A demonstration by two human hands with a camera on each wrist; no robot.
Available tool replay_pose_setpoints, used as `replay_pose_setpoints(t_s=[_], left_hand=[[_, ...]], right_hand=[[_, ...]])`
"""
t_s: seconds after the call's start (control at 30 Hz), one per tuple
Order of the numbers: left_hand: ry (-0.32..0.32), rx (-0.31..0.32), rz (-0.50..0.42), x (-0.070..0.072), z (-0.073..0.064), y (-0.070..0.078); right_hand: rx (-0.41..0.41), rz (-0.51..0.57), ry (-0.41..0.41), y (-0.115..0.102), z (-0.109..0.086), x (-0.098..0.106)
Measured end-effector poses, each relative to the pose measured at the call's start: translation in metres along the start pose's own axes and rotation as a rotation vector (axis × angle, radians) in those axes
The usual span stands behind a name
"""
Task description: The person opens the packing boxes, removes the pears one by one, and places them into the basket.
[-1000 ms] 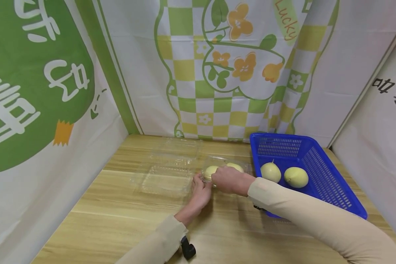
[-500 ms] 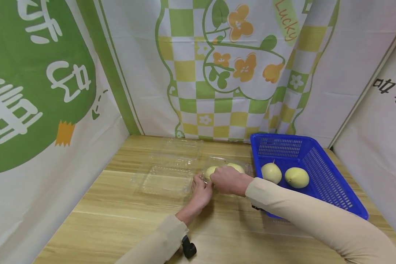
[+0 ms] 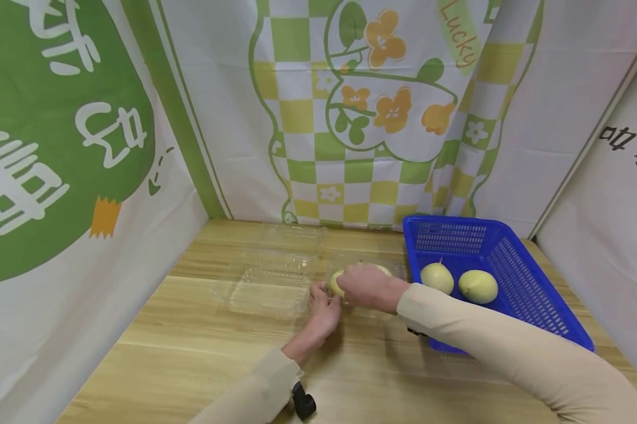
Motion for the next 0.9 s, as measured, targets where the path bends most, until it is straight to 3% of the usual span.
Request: replay_pose_setpoints(t_s=[0.1, 0.23, 0.67, 0.9], left_hand=[[-0.023, 0.02, -0.058, -0.001, 0.002, -0.002], [-0.045, 0.043, -0.084, 0.0, 0.003, -0.004], [-0.007, 0.041, -0.073, 0.0, 0.0, -0.007], [-0.034, 0.063, -0.091, -0.002, -0.003, -0.007]], right_hand=[[-0.048, 0.14, 0.004, 0.014, 0.001, 0.012], [-0.021, 0.248, -0.028, 0.02, 0.001, 0.017], [-0.035, 0.267, 0.028, 0.034, -0.005, 0.026], [-0.106, 0.273, 0.095, 0.054, -0.005, 0.055]])
Point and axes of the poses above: each hand's wrist, its own z-axis towards the middle knuckle, its own x-axis out of the back of the hand, y = z × x, the point moved 7 cm from there along z, towards the middle knuckle, and after that the axes turned 9 degrees about z, right-handed, at the moved point
